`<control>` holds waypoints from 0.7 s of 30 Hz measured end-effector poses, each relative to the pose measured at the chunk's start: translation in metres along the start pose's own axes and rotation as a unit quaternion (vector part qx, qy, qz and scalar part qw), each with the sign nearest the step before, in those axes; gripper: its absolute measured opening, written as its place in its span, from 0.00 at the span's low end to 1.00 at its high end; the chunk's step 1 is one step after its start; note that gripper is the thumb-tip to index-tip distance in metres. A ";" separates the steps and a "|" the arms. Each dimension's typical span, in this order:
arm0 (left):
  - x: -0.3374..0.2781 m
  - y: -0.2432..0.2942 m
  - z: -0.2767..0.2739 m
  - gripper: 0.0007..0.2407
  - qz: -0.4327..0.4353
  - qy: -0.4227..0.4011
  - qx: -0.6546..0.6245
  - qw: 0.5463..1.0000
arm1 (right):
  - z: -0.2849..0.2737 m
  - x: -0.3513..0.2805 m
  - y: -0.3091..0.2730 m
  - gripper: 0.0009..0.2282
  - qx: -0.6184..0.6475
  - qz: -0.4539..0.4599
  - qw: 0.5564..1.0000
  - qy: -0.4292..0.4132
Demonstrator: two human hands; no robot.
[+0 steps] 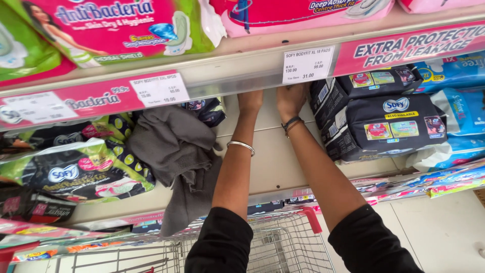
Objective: Cleaning and organizing packs of sanitary pads on a store shelf while using a cloth to wipe surfaces and the products.
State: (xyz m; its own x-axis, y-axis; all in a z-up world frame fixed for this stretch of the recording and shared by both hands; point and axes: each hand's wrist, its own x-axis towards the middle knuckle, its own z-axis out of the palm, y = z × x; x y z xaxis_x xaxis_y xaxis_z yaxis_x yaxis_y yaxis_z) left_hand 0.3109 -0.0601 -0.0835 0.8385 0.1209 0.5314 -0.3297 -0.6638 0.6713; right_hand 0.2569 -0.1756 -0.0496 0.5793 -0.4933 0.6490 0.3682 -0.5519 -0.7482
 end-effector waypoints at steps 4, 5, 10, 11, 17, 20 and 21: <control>-0.028 0.053 -0.040 0.17 0.016 0.037 -0.062 0.997 | -0.017 -0.007 -0.002 0.24 0.013 -0.048 0.999 -0.002; -0.037 0.075 -0.055 0.17 0.030 0.064 -0.087 0.994 | -0.028 -0.010 -0.010 0.22 0.036 -0.021 0.997 -0.061; -0.130 0.168 -0.138 0.17 -0.010 0.110 -0.161 0.981 | -0.130 -0.063 -0.065 0.14 0.216 0.048 0.941 -0.255; -0.160 0.180 -0.156 0.16 0.015 0.095 -0.188 0.978 | -0.160 -0.080 -0.092 0.13 0.197 0.021 0.943 -0.267; -0.344 0.167 -0.219 0.10 -0.033 0.048 -0.290 0.955 | -0.268 -0.228 -0.149 0.10 0.134 0.076 0.921 -0.359; -0.436 0.124 -0.228 0.09 -0.118 0.041 -0.258 0.958 | -0.287 -0.324 -0.120 0.09 0.083 0.113 0.909 -0.392; -0.456 0.109 -0.228 0.09 -0.170 0.032 -0.228 0.958 | -0.287 -0.350 -0.109 0.09 0.045 0.132 0.905 -0.401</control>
State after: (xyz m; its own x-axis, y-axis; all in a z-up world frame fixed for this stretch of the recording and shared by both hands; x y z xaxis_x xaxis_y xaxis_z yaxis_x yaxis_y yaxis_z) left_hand -0.2067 -0.0197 -0.1348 0.9075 0.3280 0.2624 -0.2093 -0.1884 0.9595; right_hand -0.1949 -0.1362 -0.1559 0.9843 0.0660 0.1636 0.1762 -0.4104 -0.8947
